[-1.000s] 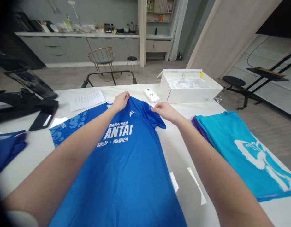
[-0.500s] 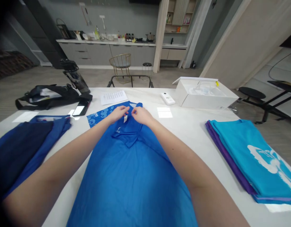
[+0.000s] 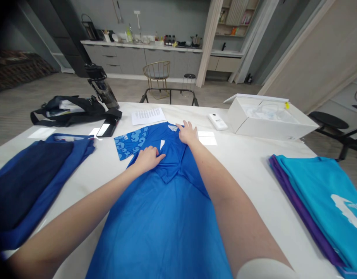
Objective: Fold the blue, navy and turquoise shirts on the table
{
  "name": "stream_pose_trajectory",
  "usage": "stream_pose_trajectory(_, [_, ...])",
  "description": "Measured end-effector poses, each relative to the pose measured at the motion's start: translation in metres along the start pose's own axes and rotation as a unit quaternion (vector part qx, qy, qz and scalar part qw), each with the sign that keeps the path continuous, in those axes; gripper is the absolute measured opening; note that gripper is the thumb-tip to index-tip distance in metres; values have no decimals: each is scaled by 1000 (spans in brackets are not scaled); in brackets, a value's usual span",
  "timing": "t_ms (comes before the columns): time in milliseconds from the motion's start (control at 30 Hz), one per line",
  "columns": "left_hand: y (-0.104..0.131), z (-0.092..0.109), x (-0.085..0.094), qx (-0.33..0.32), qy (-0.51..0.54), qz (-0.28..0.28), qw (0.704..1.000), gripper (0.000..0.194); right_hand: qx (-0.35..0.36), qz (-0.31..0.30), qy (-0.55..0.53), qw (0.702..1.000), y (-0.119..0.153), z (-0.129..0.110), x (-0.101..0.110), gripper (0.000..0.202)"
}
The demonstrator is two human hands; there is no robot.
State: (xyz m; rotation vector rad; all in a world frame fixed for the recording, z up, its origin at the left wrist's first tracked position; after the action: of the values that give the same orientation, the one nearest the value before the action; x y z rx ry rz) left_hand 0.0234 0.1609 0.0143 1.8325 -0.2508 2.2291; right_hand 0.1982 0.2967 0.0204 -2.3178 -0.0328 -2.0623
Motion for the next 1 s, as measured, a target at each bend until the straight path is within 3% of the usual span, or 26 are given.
stream_pose_trajectory(67, [0,2,0,-14,17,0,1000,37,22,7,3,1000,-5,1,2,44])
stream_pose_trajectory(167, [0,3,9,-10,79,42,996,29,35,47,-11,998,-7,9,14,30])
stream_pose_trajectory(300, [-7,-1,27,14,160,104,981,25,-23,103,-42,993,-8,35,38,26])
stream_pose_trajectory(400, [-27,-3,40,3,184,136,973,23,-63,116,-45,990,-14,54,52,26])
stream_pose_trajectory(533, [-73,-13,51,-13,200,174,964,21,-104,110,-36,988,-29,72,62,29])
stream_pose_trajectory(633, [-108,-28,40,15,221,140,965,20,-127,107,-23,986,-40,81,58,29])
stream_pose_trajectory(733, [-127,-43,22,53,208,91,972,17,-139,99,-13,985,-47,88,44,27])
stream_pose_trajectory(867, [-128,-50,8,56,160,45,985,25,-140,71,-28,987,-46,97,17,27])
stream_pose_trajectory(1000, [-118,-42,7,13,80,42,996,30,-188,74,-61,977,-41,107,6,33])
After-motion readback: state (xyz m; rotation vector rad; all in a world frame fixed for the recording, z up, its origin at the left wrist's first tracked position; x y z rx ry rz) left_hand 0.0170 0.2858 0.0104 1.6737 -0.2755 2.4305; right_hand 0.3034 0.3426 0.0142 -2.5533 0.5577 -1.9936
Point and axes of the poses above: each hand's wrist, its own y-axis away from the middle knuckle, its own x-axis out of the back of the hand, z = x × y, the point moved 8 cm from there along -y, towards the middle knuckle, and after that the axes turned 11 degrees about -x, right-handed, at the moved point
